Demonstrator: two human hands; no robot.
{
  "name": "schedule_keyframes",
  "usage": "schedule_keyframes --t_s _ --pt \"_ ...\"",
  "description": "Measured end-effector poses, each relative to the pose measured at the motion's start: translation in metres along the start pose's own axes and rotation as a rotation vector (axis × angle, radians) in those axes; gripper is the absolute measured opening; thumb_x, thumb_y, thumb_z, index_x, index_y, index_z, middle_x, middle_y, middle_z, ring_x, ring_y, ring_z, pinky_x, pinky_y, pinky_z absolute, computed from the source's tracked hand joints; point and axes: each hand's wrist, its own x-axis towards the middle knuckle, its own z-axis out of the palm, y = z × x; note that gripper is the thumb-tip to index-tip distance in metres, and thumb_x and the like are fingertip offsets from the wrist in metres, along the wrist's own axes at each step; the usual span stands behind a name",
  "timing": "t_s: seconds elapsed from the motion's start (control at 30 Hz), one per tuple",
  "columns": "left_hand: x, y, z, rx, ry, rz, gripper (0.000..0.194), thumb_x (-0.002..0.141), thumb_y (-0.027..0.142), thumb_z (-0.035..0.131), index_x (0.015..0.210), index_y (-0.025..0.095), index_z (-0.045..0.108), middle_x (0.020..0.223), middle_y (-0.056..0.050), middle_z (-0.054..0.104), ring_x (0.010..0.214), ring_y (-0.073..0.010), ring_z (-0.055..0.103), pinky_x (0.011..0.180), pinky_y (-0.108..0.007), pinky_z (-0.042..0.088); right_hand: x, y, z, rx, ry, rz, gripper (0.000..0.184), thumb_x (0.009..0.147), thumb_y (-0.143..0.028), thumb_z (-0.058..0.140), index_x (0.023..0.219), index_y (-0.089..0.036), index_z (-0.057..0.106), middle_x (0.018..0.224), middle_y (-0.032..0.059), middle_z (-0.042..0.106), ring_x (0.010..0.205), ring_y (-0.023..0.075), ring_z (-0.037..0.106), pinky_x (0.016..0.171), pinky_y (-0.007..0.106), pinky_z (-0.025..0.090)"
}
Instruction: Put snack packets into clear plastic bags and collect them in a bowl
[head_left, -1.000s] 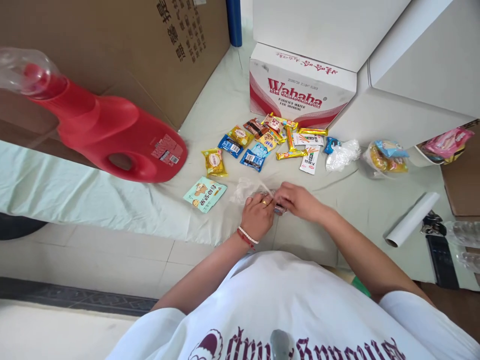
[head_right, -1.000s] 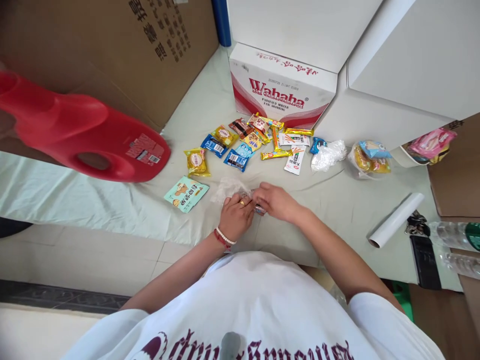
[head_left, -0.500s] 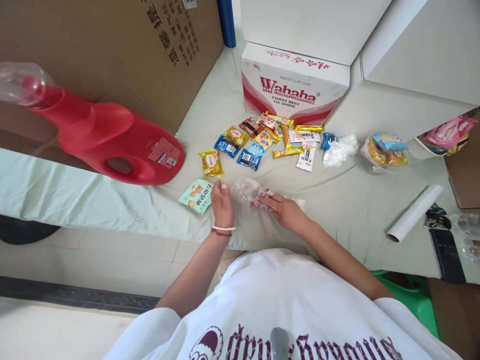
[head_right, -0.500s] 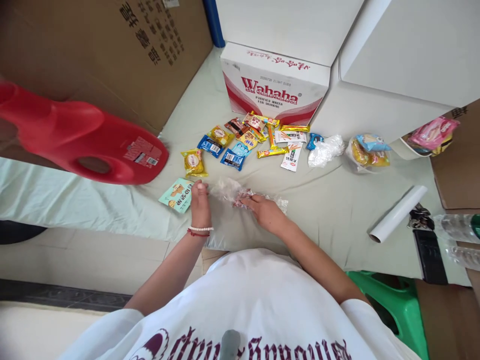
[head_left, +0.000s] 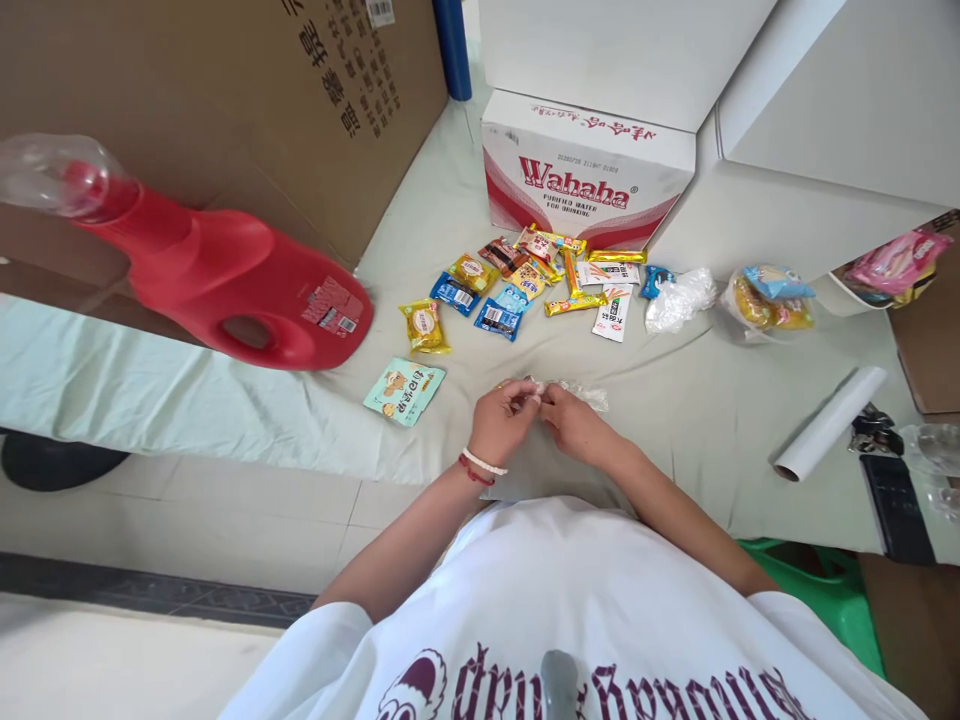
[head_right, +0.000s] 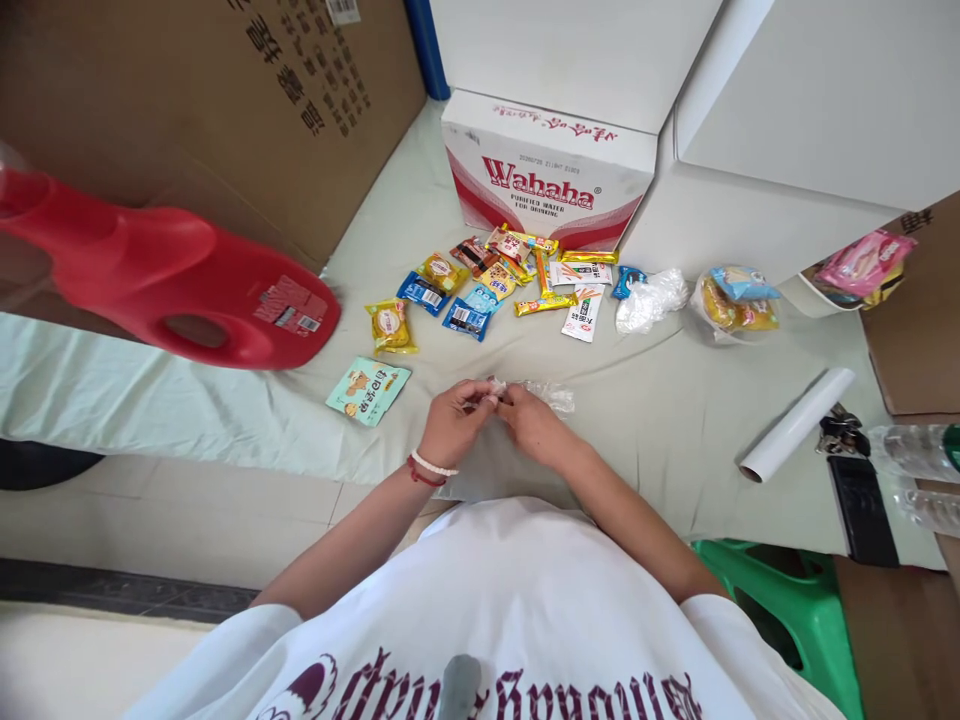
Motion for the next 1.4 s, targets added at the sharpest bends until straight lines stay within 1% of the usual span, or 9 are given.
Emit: schedule_keyframes --t_s 0.23,0.43,0.57,0.77,0.93,1.03,1.13,1.23,1.4 --pt "-0.007 -0.003 0.021 0.514 -0.113 0.245 0.038 0.098 0.023 0.042 0.119 0.018 0.073 0.111 -0.011 0.068 0.111 -0.0265 0.059 0.1 -0.043 0.049 -0.034 0.003 -0.018 0.129 -0.067 -0.133 0.043 0.093 -0.02 0.052 0.136 -0.024 0.06 0.128 0.0117 0.061 0.117 0.025 0.057 0.1 0.042 0.051" --pt "-0.019 -0.009 0.033 0.929 -0.115 0.309 0.05 0.095 0.026 0.05 0.144 0.018 0.056 0.134 -0.015 0.061 0.123 -0.0343 0.049 0.093 -0.047 0.046 -0.035 0.025 -0.012 -0.184 0.47 0.449 0.04 0.092 -0.039 0.06 0.127 -0.02 0.065 0.116 0.0163 0.061 0.11 0.0329 0.056 0.096 0.051 0.05" --pt "-0.021 -0.016 0.035 1.008 -0.121 0.318 0.048 0.098 0.027 0.048 0.146 0.022 0.055 0.139 -0.015 0.06 0.124 -0.0342 0.05 0.089 -0.048 0.043 -0.036 0.032 -0.019 -0.285 0.42 0.465 0.022 0.086 -0.029 0.062 0.105 -0.02 0.07 0.138 0.0185 0.051 0.124 0.037 0.047 0.101 0.053 0.045" --pt "-0.02 -0.019 0.036 1.028 -0.125 0.374 0.045 0.101 0.022 0.041 0.143 0.023 0.056 0.135 -0.015 0.063 0.118 -0.0328 0.056 0.088 -0.048 0.044 -0.005 0.01 -0.039 0.021 0.31 0.389 0.01 0.088 -0.026 0.055 0.088 -0.021 0.063 0.077 0.0012 0.062 0.071 0.0171 0.057 0.071 0.029 0.045" --pt "-0.015 -0.02 0.024 0.809 -0.187 0.367 0.037 0.093 0.013 0.047 0.124 0.016 0.067 0.128 -0.017 0.063 0.119 -0.0312 0.058 0.098 -0.047 0.047 0.036 0.002 -0.013 0.309 0.264 0.308 0.009 0.088 -0.025 0.051 0.085 -0.022 0.059 0.07 -0.0015 0.06 0.064 0.0151 0.055 0.063 0.026 0.044" --pt "-0.013 -0.026 0.007 0.465 -0.195 0.374 0.054 0.084 0.013 0.051 0.137 0.019 0.057 0.135 -0.015 0.058 0.12 -0.0264 0.058 0.102 -0.043 0.05 0.039 0.01 -0.001 0.474 0.25 0.37 0.013 0.091 -0.034 0.051 0.087 -0.023 0.058 0.065 -0.0038 0.055 0.056 0.0142 0.05 0.054 0.025 0.042" --pt "-0.01 -0.035 -0.004 0.241 0.019 0.239 0.054 0.089 0.022 0.049 0.143 0.023 0.05 0.134 -0.012 0.056 0.107 -0.0213 0.062 0.095 -0.039 0.053 0.034 0.015 0.001 0.473 0.283 0.343 0.014 0.09 -0.036 0.054 0.084 -0.023 0.057 0.065 -0.0037 0.053 0.058 0.0138 0.049 0.054 0.024 0.041" --pt "-0.004 -0.042 0.0 0.333 0.25 0.039 0.052 0.086 0.039 0.065 0.133 0.018 0.058 0.123 -0.014 0.058 0.11 -0.0268 0.058 0.097 -0.043 0.051 0.031 0.015 0.001 0.495 0.276 0.346 0.015 0.089 -0.036 0.054 0.086 -0.023 0.057 0.066 -0.0039 0.052 0.059 0.0135 0.049 0.054 0.024 0.042" --pt "0.002 -0.036 0.021 0.572 0.151 -0.074 0.04 0.081 0.048 0.073 0.11 0.021 0.07 0.116 -0.013 0.065 0.113 -0.0346 0.055 0.097 -0.05 0.045 0.029 0.013 0.002 0.494 0.273 0.328 0.016 0.09 -0.037 0.055 0.087 -0.022 0.059 0.073 -0.002 0.054 0.061 0.0137 0.048 0.055 0.025 0.042"
